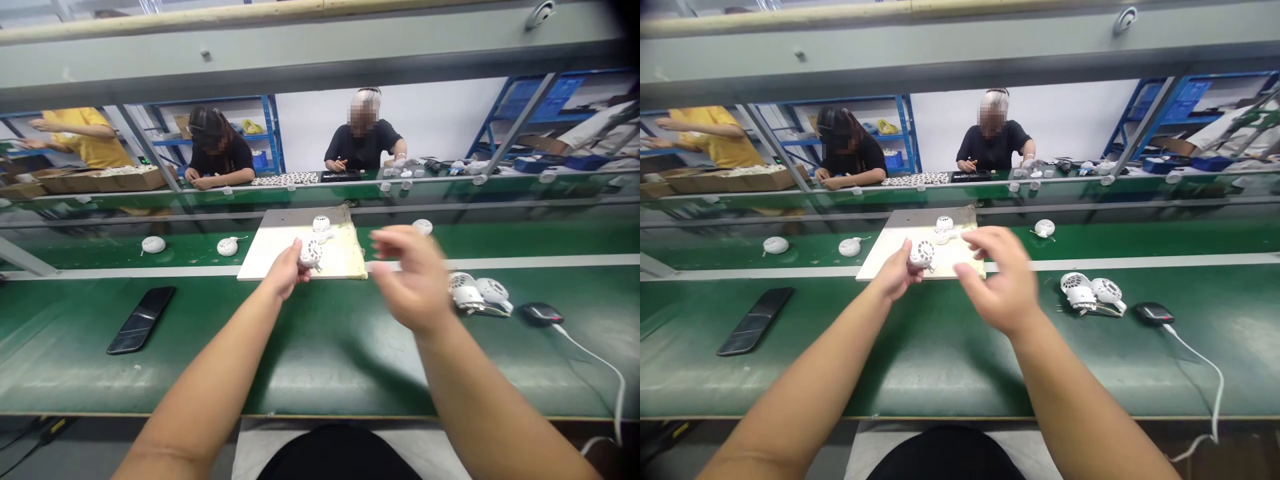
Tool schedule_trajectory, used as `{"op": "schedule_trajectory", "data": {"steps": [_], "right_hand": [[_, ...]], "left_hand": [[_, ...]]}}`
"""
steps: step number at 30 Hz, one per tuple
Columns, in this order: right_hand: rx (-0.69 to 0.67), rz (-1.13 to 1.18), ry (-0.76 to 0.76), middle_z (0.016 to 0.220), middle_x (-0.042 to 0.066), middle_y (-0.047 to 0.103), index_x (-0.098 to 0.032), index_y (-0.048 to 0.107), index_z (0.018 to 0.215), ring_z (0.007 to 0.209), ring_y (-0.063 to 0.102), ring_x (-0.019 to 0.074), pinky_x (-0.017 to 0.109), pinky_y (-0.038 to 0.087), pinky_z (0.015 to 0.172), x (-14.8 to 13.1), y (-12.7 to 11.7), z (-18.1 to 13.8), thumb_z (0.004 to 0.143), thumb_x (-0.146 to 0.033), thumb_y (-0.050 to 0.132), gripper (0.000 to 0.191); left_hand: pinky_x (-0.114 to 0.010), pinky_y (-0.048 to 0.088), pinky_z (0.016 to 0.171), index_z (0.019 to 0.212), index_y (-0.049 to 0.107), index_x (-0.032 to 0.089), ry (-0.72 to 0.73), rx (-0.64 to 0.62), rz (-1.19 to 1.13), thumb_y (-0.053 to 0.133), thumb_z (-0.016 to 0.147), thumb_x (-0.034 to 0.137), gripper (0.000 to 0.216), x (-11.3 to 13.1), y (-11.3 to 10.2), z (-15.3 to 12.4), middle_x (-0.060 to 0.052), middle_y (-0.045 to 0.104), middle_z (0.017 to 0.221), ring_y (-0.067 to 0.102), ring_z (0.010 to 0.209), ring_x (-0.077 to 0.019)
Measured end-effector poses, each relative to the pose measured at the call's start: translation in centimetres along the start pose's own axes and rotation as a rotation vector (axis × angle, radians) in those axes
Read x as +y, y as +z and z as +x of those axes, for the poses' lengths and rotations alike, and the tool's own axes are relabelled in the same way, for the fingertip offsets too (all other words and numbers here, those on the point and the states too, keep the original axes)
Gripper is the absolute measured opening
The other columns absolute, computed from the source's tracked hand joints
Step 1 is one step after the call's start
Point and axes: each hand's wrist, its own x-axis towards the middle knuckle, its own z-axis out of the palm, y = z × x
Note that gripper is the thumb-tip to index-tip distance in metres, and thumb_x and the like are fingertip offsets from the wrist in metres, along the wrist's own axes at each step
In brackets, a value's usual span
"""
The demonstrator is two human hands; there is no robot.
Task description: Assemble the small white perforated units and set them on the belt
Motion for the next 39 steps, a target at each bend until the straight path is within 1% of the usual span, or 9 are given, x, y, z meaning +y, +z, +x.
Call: {"op": "schedule_trajectory", "data": {"steps": [5, 8, 10, 12, 17, 21, 27, 35, 39], "right_hand": [[-0.172, -0.17, 0.152, 0.123, 0.014, 0.067, -0.018, 0.063, 0.128, 0.106, 0.064, 0.031, 0.051, 0.05, 0.097, 4.2, 4.1, -0.2, 0.075, -0.047, 0.078, 0.062], [-0.213, 0.102, 0.305, 0.109, 0.01, 0.071, -0.017, 0.065, 0.12, 0.092, 0.067, 0.0236, 0.039, 0.054, 0.084, 5.8, 5.4, -1.0, 0.081, -0.045, 0.072, 0.049], [-0.239, 0.32, 0.351, 0.098, 0.007, 0.071, -0.016, 0.066, 0.111, 0.083, 0.065, 0.0196, 0.032, 0.053, 0.074, 6.3, 6.0, -1.4, 0.083, -0.046, 0.068, 0.041], [-0.273, 0.43, 0.389, 0.085, 0.003, 0.068, -0.016, 0.067, 0.1, 0.07, 0.061, 0.0156, 0.028, 0.049, 0.065, 6.6, 6.4, -1.6, 0.084, -0.048, 0.067, 0.036], [-0.125, 0.379, 0.444, 0.088, 0.006, 0.066, -0.017, 0.063, 0.088, 0.075, 0.062, 0.0169, 0.03, 0.052, 0.068, 7.2, 6.9, -1.5, 0.09, -0.061, 0.054, 0.044], [0.09, 0.499, 0.389, 0.115, 0.007, 0.064, -0.022, 0.059, 0.105, 0.095, 0.065, 0.0194, 0.035, 0.054, 0.084, 7.0, 7.6, -1.5, 0.094, -0.064, 0.041, 0.047], [0.044, 0.361, 0.388, 0.094, 0.007, 0.068, -0.021, 0.058, 0.113, 0.093, 0.066, 0.0217, 0.039, 0.051, 0.093, 6.2, 8.7, -2.4, 0.098, -0.061, 0.031, 0.05], [0.018, 0.174, 0.342, 0.103, 0.009, 0.066, -0.019, 0.055, 0.119, 0.098, 0.063, 0.0219, 0.04, 0.049, 0.094, 7.3, 8.2, -2.3, 0.1, -0.06, 0.025, 0.055], [-0.235, 0.072, 0.326, 0.105, 0.009, 0.068, -0.018, 0.051, 0.128, 0.091, 0.065, 0.0216, 0.039, 0.052, 0.085, 6.6, 6.6, -1.8, 0.097, -0.058, 0.041, 0.051]], "left_hand": [[-0.025, 0.041, 0.04, 0.088, 0.065, 0.014, -0.035, -0.076, -0.019, 0.03, 0.087, 0.081, 0.075, -1.4, 2.3, -4.9, -0.005, 0.061, 0.06, 0.052, 0.044, -0.0142], [-0.035, 0.055, 0.069, 0.105, 0.068, 0.013, 0.274, -0.002, 0.191, 0.032, 0.09, 0.077, 0.075, -1.9, 1.5, -4.9, -0.013, 0.07, 0.089, 0.067, 0.079, -0.0228], [-0.04, 0.05, 0.096, 0.118, 0.066, 0.015, 0.555, 0.005, 0.259, 0.036, 0.091, 0.074, 0.071, -1.9, 1.0, -4.7, -0.016, 0.066, 0.12, 0.062, 0.112, -0.0269], [-0.041, 0.045, 0.103, 0.115, 0.068, 0.016, 0.679, -0.031, 0.227, 0.037, 0.095, 0.067, 0.063, -1.9, 0.8, -4.6, -0.015, 0.063, 0.126, 0.058, 0.119, -0.0267], [-0.034, 0.051, 0.079, 0.098, 0.07, 0.014, 0.437, -0.024, 0.043, 0.041, 0.1, 0.052, 0.048, -2.1, 1.9, -5.4, -0.011, 0.07, 0.096, 0.066, 0.088, -0.0215], [-0.036, 0.05, 0.089, 0.1, 0.072, 0.015, 0.495, -0.117, 0.082, 0.038, 0.102, 0.047, 0.047, -2.4, 3.1, -6.3, -0.012, 0.071, 0.104, 0.066, 0.098, -0.0232], [-0.038, 0.047, 0.098, 0.1, 0.072, 0.017, 0.608, -0.131, 0.178, 0.031, 0.105, 0.041, 0.047, -2.4, 4.5, -7.3, -0.012, 0.07, 0.116, 0.063, 0.109, -0.0228], [-0.036, 0.048, 0.09, 0.097, 0.069, 0.018, 0.618, -0.146, 0.348, 0.033, 0.105, 0.039, 0.043, -2.2, 4.1, -6.8, -0.01, 0.069, 0.102, 0.063, 0.099, -0.0212], [-0.037, 0.047, 0.094, 0.099, 0.067, 0.018, 0.607, 0.002, 0.267, 0.032, 0.104, 0.045, 0.045, -2.4, 3.0, -5.9, -0.01, 0.067, 0.102, 0.063, 0.1, -0.0215]]}}
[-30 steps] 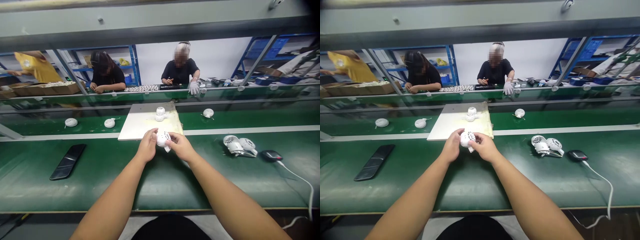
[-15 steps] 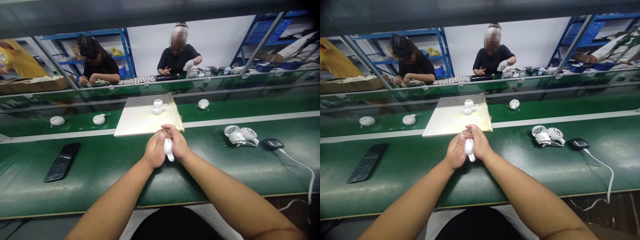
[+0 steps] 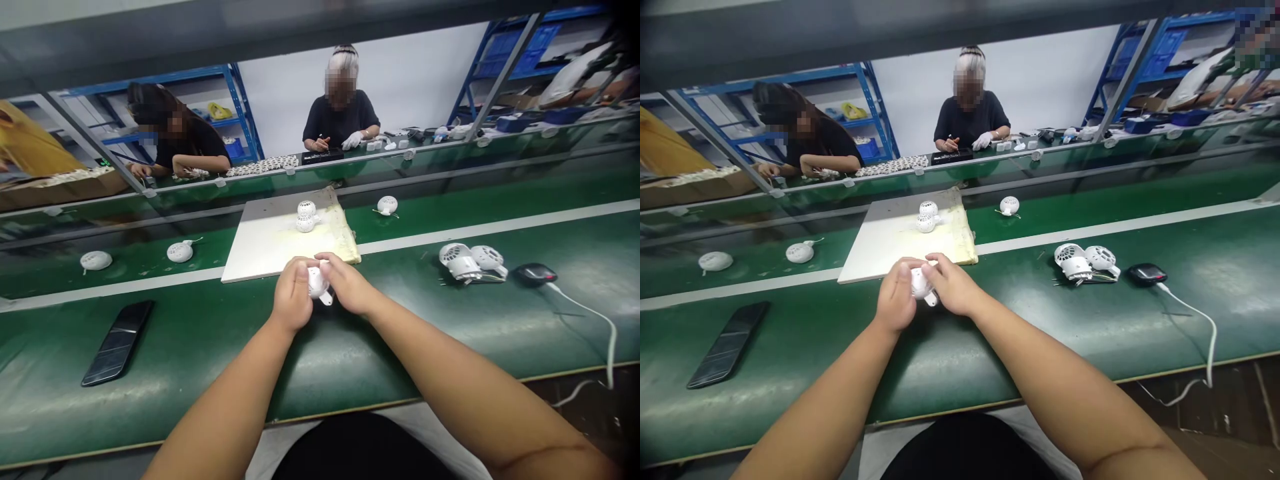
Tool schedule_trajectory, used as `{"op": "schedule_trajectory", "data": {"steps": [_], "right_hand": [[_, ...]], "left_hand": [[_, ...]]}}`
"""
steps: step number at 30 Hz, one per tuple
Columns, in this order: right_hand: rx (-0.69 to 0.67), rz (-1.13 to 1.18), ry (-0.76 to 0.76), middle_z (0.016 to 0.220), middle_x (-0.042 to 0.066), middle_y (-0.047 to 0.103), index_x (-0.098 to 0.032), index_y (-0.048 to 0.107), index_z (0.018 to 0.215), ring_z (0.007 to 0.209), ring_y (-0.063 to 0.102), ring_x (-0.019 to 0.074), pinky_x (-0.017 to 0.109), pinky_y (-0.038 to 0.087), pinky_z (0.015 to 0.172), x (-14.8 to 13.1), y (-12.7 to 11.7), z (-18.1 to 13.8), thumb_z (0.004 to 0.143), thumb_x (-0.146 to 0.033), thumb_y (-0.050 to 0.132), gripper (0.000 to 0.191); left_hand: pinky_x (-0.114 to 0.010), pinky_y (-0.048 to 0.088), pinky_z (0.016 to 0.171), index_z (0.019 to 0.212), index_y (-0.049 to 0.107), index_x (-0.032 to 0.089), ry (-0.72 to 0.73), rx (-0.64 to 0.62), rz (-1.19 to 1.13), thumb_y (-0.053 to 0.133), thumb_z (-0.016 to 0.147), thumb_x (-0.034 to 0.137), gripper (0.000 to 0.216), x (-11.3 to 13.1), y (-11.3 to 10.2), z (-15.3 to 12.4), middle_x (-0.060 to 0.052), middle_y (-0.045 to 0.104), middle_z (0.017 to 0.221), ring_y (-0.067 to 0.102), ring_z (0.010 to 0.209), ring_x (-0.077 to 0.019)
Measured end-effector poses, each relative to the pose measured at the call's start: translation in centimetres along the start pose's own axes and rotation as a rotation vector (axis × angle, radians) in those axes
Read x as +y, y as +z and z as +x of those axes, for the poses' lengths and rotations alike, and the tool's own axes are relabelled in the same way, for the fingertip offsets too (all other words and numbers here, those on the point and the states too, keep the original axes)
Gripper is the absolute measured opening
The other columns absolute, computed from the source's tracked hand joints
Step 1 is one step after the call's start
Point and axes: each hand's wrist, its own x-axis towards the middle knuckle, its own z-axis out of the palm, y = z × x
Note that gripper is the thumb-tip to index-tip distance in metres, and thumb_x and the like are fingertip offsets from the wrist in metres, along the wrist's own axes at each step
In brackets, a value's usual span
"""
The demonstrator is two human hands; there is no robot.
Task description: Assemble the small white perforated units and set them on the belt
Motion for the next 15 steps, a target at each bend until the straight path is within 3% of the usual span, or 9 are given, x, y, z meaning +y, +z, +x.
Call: {"op": "schedule_trajectory", "data": {"steps": [2, 4, 7, 9, 11, 13, 15], "right_hand": [[-0.075, -0.071, -0.017, 0.106, 0.009, 0.068, -0.019, 0.044, 0.138, 0.089, 0.066, 0.0221, 0.039, 0.054, 0.081, -0.4, -0.6, -0.2, 0.09, -0.054, 0.058, 0.06], [0.003, -0.228, -0.12, 0.115, 0.013, 0.066, -0.019, 0.039, 0.144, 0.099, 0.065, 0.0261, 0.044, 0.052, 0.088, -0.6, -0.9, -0.4, 0.081, -0.048, 0.071, 0.076], [0.074, -0.456, -0.404, 0.128, 0.015, 0.061, -0.02, 0.043, 0.142, 0.118, 0.057, 0.0327, 0.053, 0.043, 0.104, -0.3, -1.5, -0.3, 0.074, -0.045, 0.078, 0.081], [0.079, -0.409, -0.532, 0.129, 0.015, 0.061, -0.021, 0.046, 0.139, 0.122, 0.055, 0.0329, 0.054, 0.04, 0.109, 0.0, -1.9, -0.1, 0.078, -0.052, 0.074, 0.074], [0.166, -0.205, -0.517, 0.129, 0.014, 0.061, -0.022, 0.047, 0.137, 0.122, 0.056, 0.0299, 0.051, 0.042, 0.108, 0.3, -2.1, 0.0, 0.087, -0.06, 0.06, 0.064], [0.245, 0.021, -0.386, 0.126, 0.013, 0.062, -0.021, 0.049, 0.132, 0.119, 0.059, 0.0262, 0.047, 0.046, 0.105, 0.5, -2.0, 0.1, 0.095, -0.06, 0.047, 0.054], [0.218, 0.154, -0.227, 0.119, 0.011, 0.066, -0.021, 0.053, 0.126, 0.112, 0.063, 0.0238, 0.043, 0.05, 0.099, 0.6, -1.6, 0.0, 0.096, -0.06, 0.045, 0.05]], "left_hand": [[-0.04, 0.044, 0.102, 0.11, 0.066, 0.018, -0.027, 0.048, -0.037, 0.033, 0.102, 0.053, 0.048, -0.7, -0.5, 0.2, -0.012, 0.064, 0.117, 0.059, 0.114, -0.0237], [-0.042, 0.045, 0.102, 0.122, 0.06, 0.018, -0.141, 0.027, -0.107, 0.03, 0.099, 0.062, 0.058, -1.4, -1.1, 0.4, -0.013, 0.061, 0.124, 0.058, 0.118, -0.0257], [-0.039, 0.052, 0.087, 0.125, 0.057, 0.015, -0.35, -0.196, -0.225, 0.033, 0.095, 0.069, 0.067, -1.5, -1.8, 0.8, -0.012, 0.067, 0.109, 0.064, 0.098, -0.0256], [-0.037, 0.051, 0.085, 0.122, 0.058, 0.013, -0.348, -0.323, -0.188, 0.05, 0.091, 0.065, 0.061, -0.9, -2.1, 0.9, -0.011, 0.068, 0.105, 0.064, 0.094, -0.0247], [-0.035, 0.049, 0.088, 0.125, 0.056, 0.015, -0.275, -0.384, -0.106, 0.066, 0.086, 0.054, 0.056, -0.1, -2.2, 0.8, -0.01, 0.066, 0.113, 0.061, 0.098, -0.0243], [-0.035, 0.048, 0.089, 0.13, 0.053, 0.018, -0.208, -0.453, -0.064, 0.072, 0.083, 0.045, 0.057, 0.4, -2.0, 0.5, -0.01, 0.063, 0.12, 0.06, 0.101, -0.0242], [-0.036, 0.048, 0.089, 0.132, 0.05, 0.02, -0.16, -0.517, -0.06, 0.071, 0.083, 0.042, 0.057, 0.5, -1.4, 0.1, -0.011, 0.061, 0.126, 0.061, 0.103, -0.025]]}}
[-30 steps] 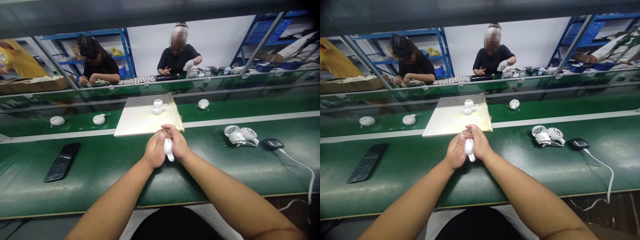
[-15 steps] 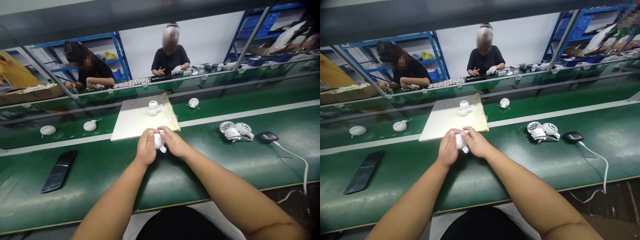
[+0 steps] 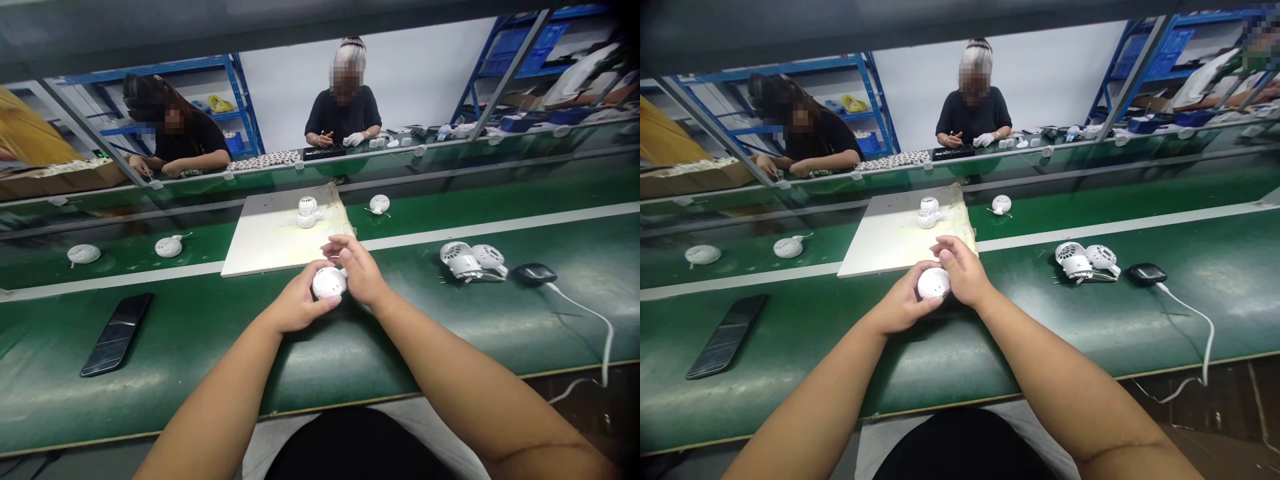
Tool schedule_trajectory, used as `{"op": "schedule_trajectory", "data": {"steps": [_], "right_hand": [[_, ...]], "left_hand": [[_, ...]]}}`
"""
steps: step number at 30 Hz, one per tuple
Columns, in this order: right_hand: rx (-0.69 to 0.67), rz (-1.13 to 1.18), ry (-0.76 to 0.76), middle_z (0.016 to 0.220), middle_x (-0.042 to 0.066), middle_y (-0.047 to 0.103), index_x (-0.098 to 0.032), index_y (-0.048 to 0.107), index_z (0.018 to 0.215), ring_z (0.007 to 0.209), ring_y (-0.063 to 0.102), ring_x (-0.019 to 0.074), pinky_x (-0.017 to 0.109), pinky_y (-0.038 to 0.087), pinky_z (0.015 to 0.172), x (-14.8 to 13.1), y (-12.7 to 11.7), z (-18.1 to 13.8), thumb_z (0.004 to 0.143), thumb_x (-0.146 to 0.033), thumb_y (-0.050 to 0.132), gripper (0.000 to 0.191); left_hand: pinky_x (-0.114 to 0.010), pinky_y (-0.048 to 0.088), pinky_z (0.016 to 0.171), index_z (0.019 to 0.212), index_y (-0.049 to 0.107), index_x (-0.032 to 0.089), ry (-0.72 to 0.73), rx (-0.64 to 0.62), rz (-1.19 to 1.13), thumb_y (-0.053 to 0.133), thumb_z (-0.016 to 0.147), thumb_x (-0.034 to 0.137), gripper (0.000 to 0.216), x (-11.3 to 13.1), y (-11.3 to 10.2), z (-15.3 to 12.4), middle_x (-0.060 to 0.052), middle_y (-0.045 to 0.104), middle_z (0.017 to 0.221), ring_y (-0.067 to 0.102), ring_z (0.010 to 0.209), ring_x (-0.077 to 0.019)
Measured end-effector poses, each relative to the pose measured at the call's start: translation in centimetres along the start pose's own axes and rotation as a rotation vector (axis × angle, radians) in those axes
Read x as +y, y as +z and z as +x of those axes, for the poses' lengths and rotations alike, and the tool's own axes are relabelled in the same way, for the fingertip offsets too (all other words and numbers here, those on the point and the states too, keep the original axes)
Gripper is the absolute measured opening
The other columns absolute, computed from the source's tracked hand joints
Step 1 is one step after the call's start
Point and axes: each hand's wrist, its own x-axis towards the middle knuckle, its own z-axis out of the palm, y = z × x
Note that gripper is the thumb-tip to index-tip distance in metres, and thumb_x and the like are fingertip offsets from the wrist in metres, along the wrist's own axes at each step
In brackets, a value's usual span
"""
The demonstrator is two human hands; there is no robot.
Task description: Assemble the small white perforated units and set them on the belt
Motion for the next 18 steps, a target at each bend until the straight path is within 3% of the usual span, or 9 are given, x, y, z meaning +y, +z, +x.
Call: {"op": "schedule_trajectory", "data": {"steps": [3, 6, 10, 15, 18], "right_hand": [[-0.093, 0.045, 0.16, 0.109, 0.01, 0.071, -0.021, 0.057, 0.123, 0.103, 0.067, 0.0237, 0.042, 0.052, 0.095, 0.0, 0.6, -0.4, 0.095, -0.063, 0.044, 0.053], [-0.095, 0.005, 0.216, 0.104, 0.01, 0.072, -0.021, 0.062, 0.122, 0.103, 0.067, 0.0262, 0.043, 0.053, 0.091, -0.2, 0.8, -0.6, 0.094, -0.068, 0.041, 0.058], [-0.052, -0.043, 0.221, 0.099, 0.009, 0.072, -0.021, 0.064, 0.117, 0.101, 0.066, 0.0274, 0.041, 0.053, 0.086, -0.6, 0.6, -0.7, 0.092, -0.068, 0.043, 0.057], [-0.109, -0.09, 0.236, 0.089, 0.005, 0.07, -0.021, 0.062, 0.117, 0.084, 0.066, 0.0229, 0.037, 0.053, 0.077, -1.2, 0.5, -0.4, 0.093, -0.063, 0.046, 0.051], [-0.07, -0.139, 0.198, 0.102, 0.008, 0.07, -0.02, 0.059, 0.123, 0.092, 0.065, 0.0226, 0.039, 0.051, 0.086, -0.7, 0.5, 0.1, 0.097, -0.059, 0.04, 0.051]], "left_hand": [[-0.04, 0.047, 0.095, 0.134, 0.05, 0.019, 0.083, 0.006, 0.045, 0.069, 0.084, 0.047, 0.06, -0.4, 1.0, 0.1, -0.014, 0.057, 0.136, 0.06, 0.113, -0.0293], [-0.045, 0.044, 0.101, 0.133, 0.052, 0.018, 0.126, 0.026, 0.151, 0.063, 0.086, 0.052, 0.059, -0.6, 1.4, 0.3, -0.015, 0.059, 0.135, 0.059, 0.117, -0.0322], [-0.046, 0.046, 0.099, 0.136, 0.05, 0.017, 0.109, 0.028, 0.267, 0.057, 0.089, 0.054, 0.06, -0.2, 1.6, 0.2, -0.015, 0.062, 0.13, 0.061, 0.113, -0.0328], [-0.043, 0.048, 0.093, 0.136, 0.05, 0.017, 0.086, 0.042, 0.266, 0.057, 0.088, 0.053, 0.06, 0.4, 2.2, -0.1, -0.014, 0.064, 0.125, 0.064, 0.105, -0.0304], [-0.037, 0.051, 0.085, 0.132, 0.052, 0.018, 0.028, 0.072, 0.197, 0.063, 0.085, 0.052, 0.058, -0.5, 0.6, 0.7, -0.012, 0.067, 0.119, 0.065, 0.096, -0.0258]]}}
